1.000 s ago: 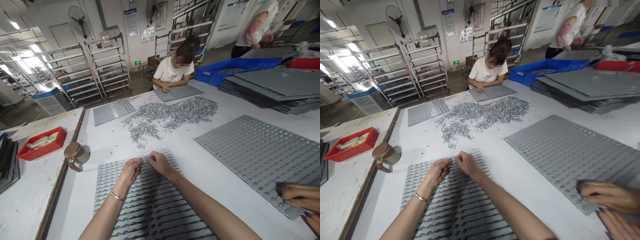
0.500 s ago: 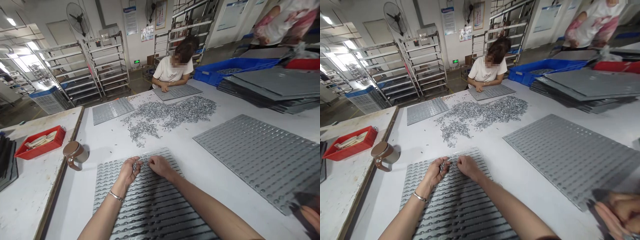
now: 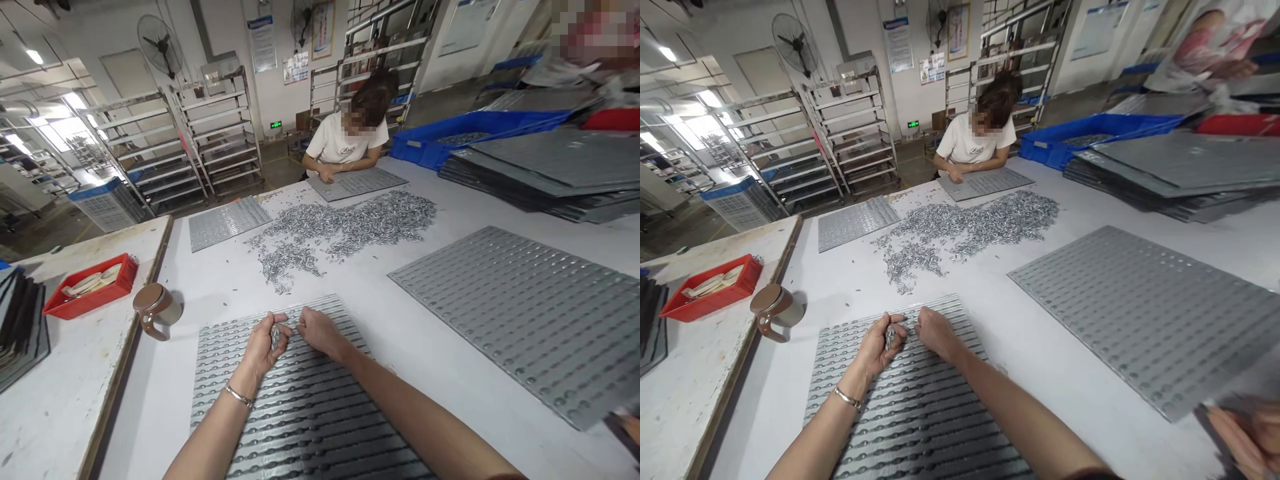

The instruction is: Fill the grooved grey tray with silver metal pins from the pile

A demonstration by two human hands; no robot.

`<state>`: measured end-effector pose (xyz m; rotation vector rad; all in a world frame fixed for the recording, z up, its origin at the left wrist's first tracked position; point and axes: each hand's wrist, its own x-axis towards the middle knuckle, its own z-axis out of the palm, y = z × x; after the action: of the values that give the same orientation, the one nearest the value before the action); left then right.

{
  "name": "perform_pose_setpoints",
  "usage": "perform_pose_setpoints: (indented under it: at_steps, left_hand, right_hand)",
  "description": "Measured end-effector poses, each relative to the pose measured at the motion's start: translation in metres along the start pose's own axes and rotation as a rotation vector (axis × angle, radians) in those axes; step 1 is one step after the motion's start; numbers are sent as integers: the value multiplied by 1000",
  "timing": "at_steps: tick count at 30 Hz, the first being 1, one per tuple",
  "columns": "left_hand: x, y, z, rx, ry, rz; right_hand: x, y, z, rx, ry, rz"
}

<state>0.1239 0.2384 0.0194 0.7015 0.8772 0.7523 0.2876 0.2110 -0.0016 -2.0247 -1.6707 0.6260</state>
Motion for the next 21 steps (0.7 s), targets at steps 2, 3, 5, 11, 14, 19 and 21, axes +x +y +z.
perform_pose_setpoints:
  at_steps: [2,3,5,11,14,19,21]
  left_hand:
    - [-4,-1,2,31,-28,-3]
    - [-6,-2,4,58,-44,-1]
    - [-10,-3,10,120,-86,8]
    - [-18,-10,30,212,-106,31]
    - [-18,-10,31,238,-154,15]
    - [-12,2,13,143,23,-52]
    - [-10,7,3,87,123,-42]
  right_hand:
    - [-6,-4,-5,20,33,-23]
    - [-10,-7,-9,39,52,-48]
    - [-20,-13,-17,120,75,-161]
    - [-38,-25,-30,173,27,-374]
    - [-36,-21,-29,122,47,-363]
    - [-22,-4,-23,-47,-5,-184]
    - [-18,2,-18,-95,-48,-135]
